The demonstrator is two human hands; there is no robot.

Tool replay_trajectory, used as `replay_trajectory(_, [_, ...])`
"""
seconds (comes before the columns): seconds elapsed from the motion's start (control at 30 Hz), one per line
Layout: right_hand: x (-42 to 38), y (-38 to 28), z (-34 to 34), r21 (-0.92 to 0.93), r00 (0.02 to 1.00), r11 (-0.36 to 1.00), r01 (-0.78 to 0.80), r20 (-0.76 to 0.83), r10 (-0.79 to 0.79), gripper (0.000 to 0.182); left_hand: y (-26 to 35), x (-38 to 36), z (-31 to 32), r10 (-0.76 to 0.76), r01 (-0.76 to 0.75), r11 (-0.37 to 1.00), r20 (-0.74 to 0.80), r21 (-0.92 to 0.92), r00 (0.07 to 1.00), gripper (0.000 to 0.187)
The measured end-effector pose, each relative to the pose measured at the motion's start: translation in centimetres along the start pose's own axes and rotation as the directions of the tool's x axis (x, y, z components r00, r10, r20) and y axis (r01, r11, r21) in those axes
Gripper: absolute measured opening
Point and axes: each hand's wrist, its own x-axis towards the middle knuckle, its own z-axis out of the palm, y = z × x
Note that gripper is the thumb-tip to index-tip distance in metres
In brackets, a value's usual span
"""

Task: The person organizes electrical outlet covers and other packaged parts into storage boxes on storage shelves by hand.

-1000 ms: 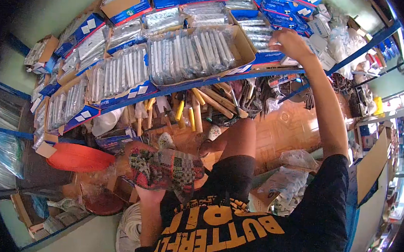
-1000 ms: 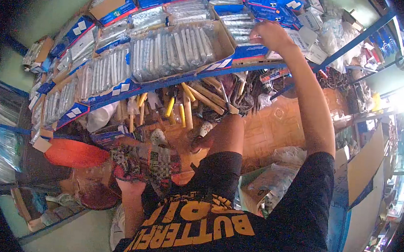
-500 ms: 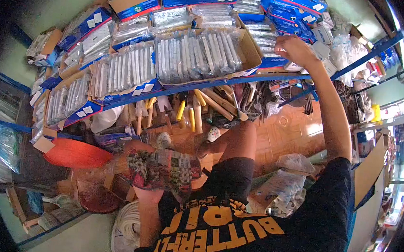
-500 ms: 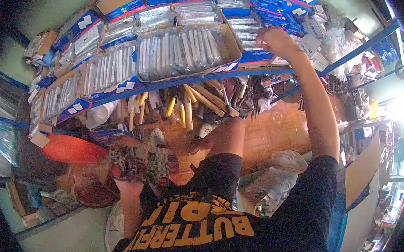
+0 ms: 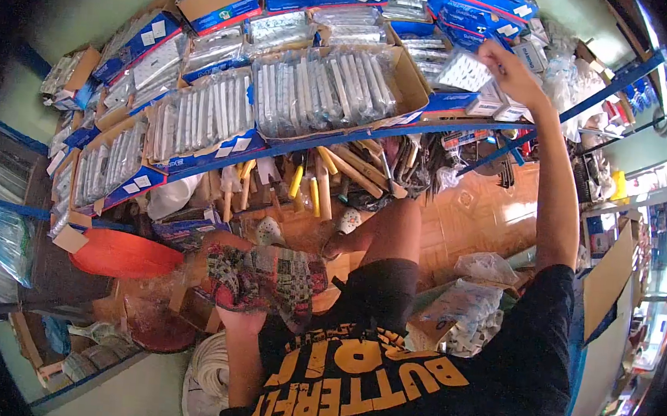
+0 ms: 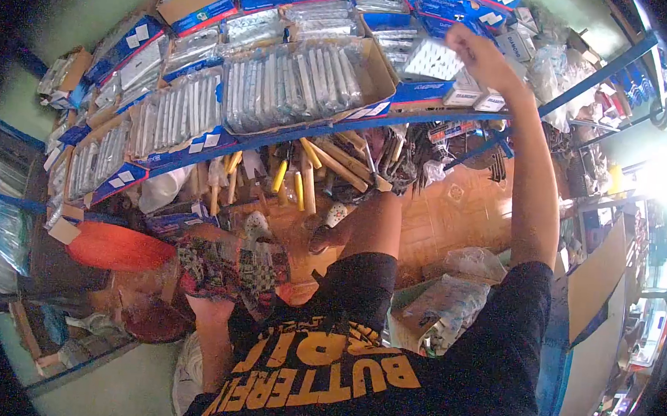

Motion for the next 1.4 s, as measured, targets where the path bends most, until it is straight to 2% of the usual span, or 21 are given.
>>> replay_trajectory(0.2, [-0.2,0.2,-0.6,0.206,0.965,0.968,-0.144,-0.189,0.184,0.010,-0.4,0.0,-1.0,-0.010,0.011,1.000,0.062,-0.015,0.998,0.048])
replay_trajectory(0.27, [-0.2,-1.1,0.3,0.438,0.841,0.878,-0.191,-0.388,0.377,0.014,-0.5,-0.1,-1.1,-0.015,0.017,1.000,0.071,-0.025,0.997,0.048])
replay_trajectory(0.33, [-1.1,-3.6,1.1,0.458,0.786,0.851,-0.256,-0.414,0.459,0.018,-0.5,-0.2,-1.1,-0.035,0.035,0.999,0.064,0.002,0.997,0.048])
replay_trajectory(0.4, [-1.5,-5.0,3.0,0.822,0.629,0.552,-0.137,-0.359,0.690,0.013,-0.7,-0.1,-0.3,-0.025,0.026,1.000,0.058,-0.017,0.998,0.048])
replay_trajectory(0.43, [-2.0,-5.3,4.3,0.857,0.653,0.513,-0.053,-0.359,0.667,0.017,-0.7,-0.1,0.0,-0.016,0.018,0.999,0.048,-0.035,0.999,0.048])
replay_trajectory(0.47, [-1.6,-11.9,4.3,0.953,0.581,0.303,0.021,-0.259,0.772,0.020,-0.6,0.0,0.1,-0.012,0.014,0.999,0.046,-0.038,0.999,0.048])
replay_trajectory(0.53, [-3.0,-15.8,6.2,0.998,0.771,-0.005,0.056,-0.040,0.636,0.026,-0.3,0.1,0.2,-0.039,0.041,0.999,0.106,-0.021,0.994,0.047])
replay_trajectory(0.57, [-4.4,-15.7,9.1,0.857,0.867,-0.463,0.225,0.041,0.497,0.033,-0.3,0.1,1.0,-0.033,0.035,0.999,0.099,-0.022,0.995,0.047])
replay_trajectory(0.63, [-5.2,-18.6,12.6,0.316,0.998,-0.947,0.064,-0.001,0.067,0.043,-0.4,0.2,3.1,0.004,-0.003,0.999,0.018,-0.054,1.000,0.050])
replay_trajectory(0.73, [-6.1,-23.8,15.2,0.317,0.996,-0.948,0.038,0.069,0.064,0.042,-0.1,0.0,2.4,0.067,-0.067,0.994,-0.001,0.091,0.998,0.052])
replay_trajectory(0.8, [-7.0,-27.0,16.7,0.842,0.879,-0.538,0.037,0.228,0.418,0.038,-0.1,-1.2,1.3,0.109,-0.117,0.992,0.146,0.050,0.983,0.055])
replay_trajectory(0.83, [-7.1,-29.0,16.8,0.953,0.727,-0.257,-0.161,0.290,0.623,0.037,-0.5,-1.8,1.5,0.080,-0.075,0.997,0.279,-0.029,0.957,0.054])
replay_trajectory(0.9, [-7.4,-32.4,18.0,0.958,0.712,-0.109,-0.264,0.270,0.648,0.036,-1.5,-2.5,2.3,0.069,-0.030,0.994,0.404,-0.101,0.912,0.053])
replay_trajectory(0.93, [-8.2,-32.8,19.7,0.962,0.748,-0.057,-0.268,0.245,0.617,0.034,-2.1,-2.5,3.2,0.102,-0.193,0.964,0.415,0.183,0.904,0.058])
replay_trajectory(0.97, [-8.4,-33.9,20.3,0.962,0.753,-0.032,-0.271,0.232,0.615,0.035,-2.6,-2.4,4.1,0.125,-0.332,0.830,0.431,0.448,0.893,0.063])
replay_trajectory(1.03, [-8.8,-35.6,19.5,0.946,0.770,-0.007,-0.325,0.269,0.579,0.037,-3.4,-1.9,5.8,0.131,-0.498,0.317,0.483,0.807,0.866,0.074])
replay_trajectory(1.07, [-8.8,-36.2,19.4,0.950,0.775,-0.141,-0.277,0.308,0.552,0.041,-3.5,-1.7,6.1,0.119,-0.514,-0.007,0.511,0.858,0.851,0.080])
replay_trajectory(1.1, [-9.0,-36.1,19.9,0.949,0.789,-0.169,-0.267,0.316,0.527,0.045,-3.5,-1.6,5.6,0.120,-0.512,-0.010,0.509,0.859,0.852,0.080])
replay_trajectory(1.17, [-9.4,-35.9,20.8,0.946,0.805,-0.198,-0.255,0.321,0.499,0.049,-3.6,-1.1,4.2,0.034,-0.525,-0.451,0.602,0.721,0.798,0.094])
replay_trajectory(1.27, [-10.0,-36.5,20.6,0.938,0.856,-0.142,-0.316,0.346,0.385,0.056,-2.8,-0.2,4.0,0.027,-0.499,-0.610,0.645,0.616,0.764,0.092])
replay_trajectory(1.4, [-12.0,-36.6,22.1,0.799,0.793,-0.296,-0.524,0.584,0.174,0.063,-0.7,1.3,7.5,0.083,-0.431,-0.666,0.634,0.610,0.769,0.083])
